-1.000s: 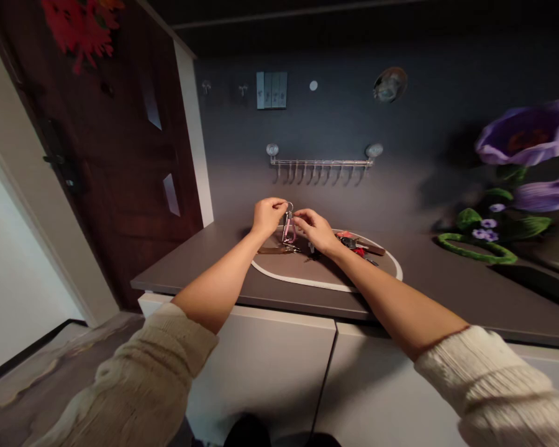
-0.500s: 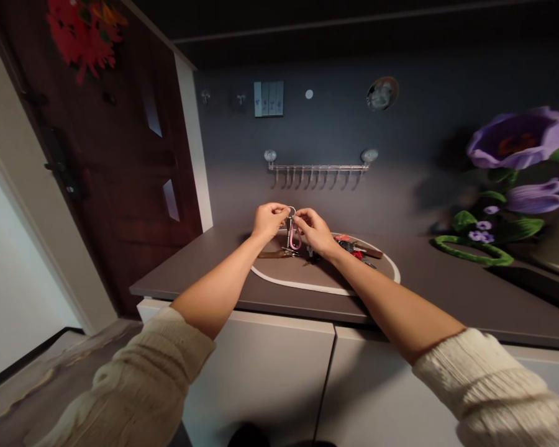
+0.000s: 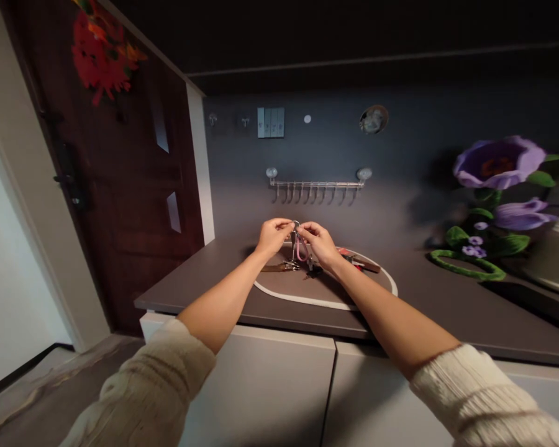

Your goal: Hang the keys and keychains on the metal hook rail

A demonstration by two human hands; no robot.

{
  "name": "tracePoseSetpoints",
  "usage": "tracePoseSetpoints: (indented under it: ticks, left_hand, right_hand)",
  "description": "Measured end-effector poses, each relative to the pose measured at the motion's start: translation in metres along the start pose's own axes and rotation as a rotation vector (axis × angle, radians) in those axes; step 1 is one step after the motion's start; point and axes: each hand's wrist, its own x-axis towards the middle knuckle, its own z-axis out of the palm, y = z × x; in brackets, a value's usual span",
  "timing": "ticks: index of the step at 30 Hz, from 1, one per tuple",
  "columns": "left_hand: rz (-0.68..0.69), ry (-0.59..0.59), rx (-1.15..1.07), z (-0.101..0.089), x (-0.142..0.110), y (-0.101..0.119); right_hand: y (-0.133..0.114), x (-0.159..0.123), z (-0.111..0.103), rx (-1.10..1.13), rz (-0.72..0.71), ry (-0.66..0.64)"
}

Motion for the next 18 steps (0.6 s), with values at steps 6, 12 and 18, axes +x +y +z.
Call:
tracePoseSetpoints:
  ticks: [6,12,18]
  left_hand:
    - [0.127,0.043,0.085,-0.005,0.015,0.002]
    - [0.251,0.172,0.449,-0.023,0.019,-0.011]
    - [0.265,0.117,0.762,-0.032,0.010,-0.030]
  right_hand:
    - [-0.016,0.010,-0.007,0.022,-0.013,0.079]
    - [-0.033,0.037,-0.009,0.085,-0.017,0.093]
    - [-0.034,0.066,0.013,0.180,0.076,0.136]
